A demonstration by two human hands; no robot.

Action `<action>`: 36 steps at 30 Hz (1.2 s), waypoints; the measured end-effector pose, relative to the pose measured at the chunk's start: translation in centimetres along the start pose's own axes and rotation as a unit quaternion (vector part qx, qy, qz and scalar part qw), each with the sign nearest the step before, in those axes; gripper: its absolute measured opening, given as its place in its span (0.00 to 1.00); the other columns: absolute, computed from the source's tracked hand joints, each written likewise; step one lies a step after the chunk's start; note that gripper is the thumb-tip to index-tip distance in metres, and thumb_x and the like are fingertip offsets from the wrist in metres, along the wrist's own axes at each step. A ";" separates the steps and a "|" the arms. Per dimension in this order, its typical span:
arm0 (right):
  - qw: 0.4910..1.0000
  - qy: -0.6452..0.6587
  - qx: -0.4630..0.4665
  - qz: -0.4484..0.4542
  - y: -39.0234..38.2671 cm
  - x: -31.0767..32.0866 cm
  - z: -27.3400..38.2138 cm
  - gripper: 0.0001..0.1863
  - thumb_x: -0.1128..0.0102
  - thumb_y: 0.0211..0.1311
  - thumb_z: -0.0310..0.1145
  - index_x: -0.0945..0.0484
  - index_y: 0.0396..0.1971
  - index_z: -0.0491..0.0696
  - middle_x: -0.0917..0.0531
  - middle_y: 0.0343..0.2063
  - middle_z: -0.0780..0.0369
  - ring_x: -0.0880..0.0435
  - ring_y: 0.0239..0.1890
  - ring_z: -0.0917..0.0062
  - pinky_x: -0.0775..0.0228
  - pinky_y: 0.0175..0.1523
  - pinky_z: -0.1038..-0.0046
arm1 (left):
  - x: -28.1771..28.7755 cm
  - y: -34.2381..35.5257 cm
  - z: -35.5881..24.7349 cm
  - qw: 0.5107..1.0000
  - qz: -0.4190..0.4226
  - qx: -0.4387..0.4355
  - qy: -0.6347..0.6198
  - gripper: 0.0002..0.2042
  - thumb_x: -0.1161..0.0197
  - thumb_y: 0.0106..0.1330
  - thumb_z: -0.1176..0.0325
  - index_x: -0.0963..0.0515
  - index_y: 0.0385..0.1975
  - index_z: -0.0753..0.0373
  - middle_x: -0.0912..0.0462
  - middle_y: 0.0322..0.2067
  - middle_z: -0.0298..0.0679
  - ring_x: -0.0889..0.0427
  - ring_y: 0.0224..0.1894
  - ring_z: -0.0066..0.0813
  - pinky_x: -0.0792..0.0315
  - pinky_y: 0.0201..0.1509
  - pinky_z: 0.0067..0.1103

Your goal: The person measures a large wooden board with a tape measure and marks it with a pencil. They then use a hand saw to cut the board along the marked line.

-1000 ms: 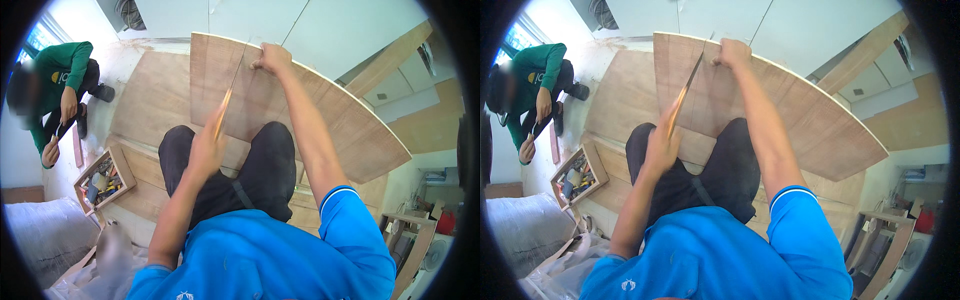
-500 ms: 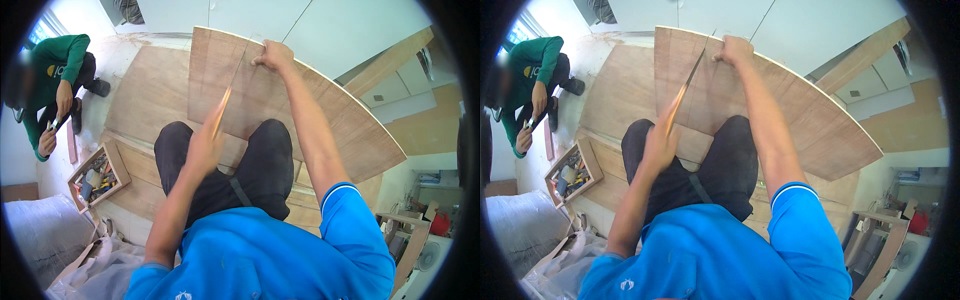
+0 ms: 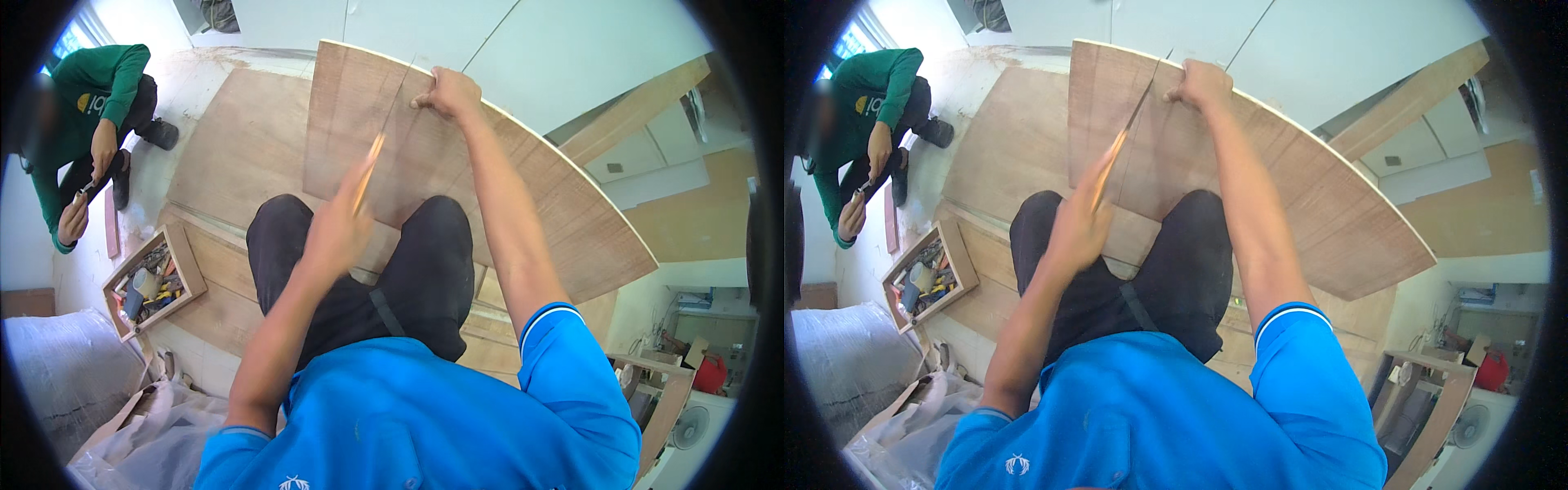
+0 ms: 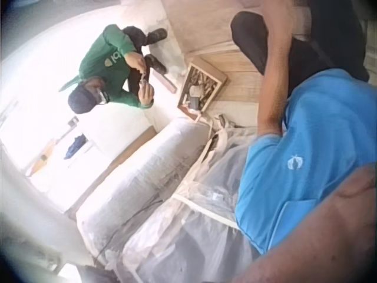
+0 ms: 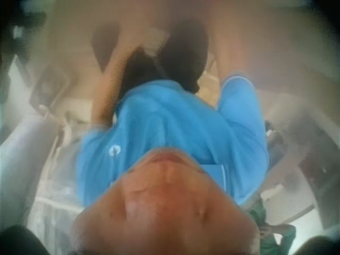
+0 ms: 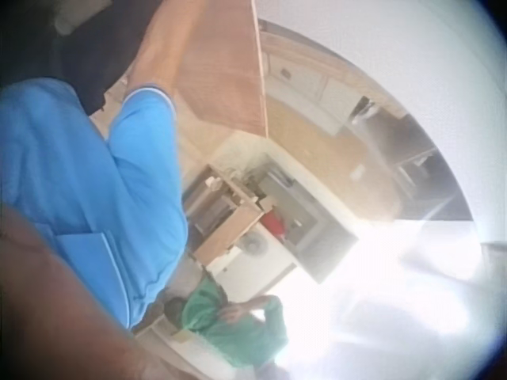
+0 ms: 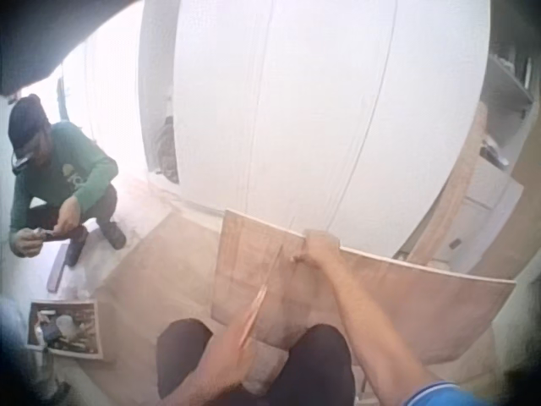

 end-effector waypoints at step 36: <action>0.999 0.026 -0.015 0.017 -0.5 0.5 0.7 0.34 0.16 0.41 0.56 0.16 0.46 0.51 0.10 0.42 0.62 0.12 0.50 0.65 0.22 0.51 0.59 | 0.8 -5.6 3.3 0.998 -0.040 -0.048 0.030 0.35 0.46 0.67 0.80 0.38 0.76 0.51 0.20 0.59 0.59 0.16 0.55 0.63 0.22 0.58 0.41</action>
Point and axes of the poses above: each hand's wrist, its own y-axis towards the middle knuckle, its own x-axis out of the back of the hand, z = x × y, the point moved 1 cm from there along y, towards the middle knuckle
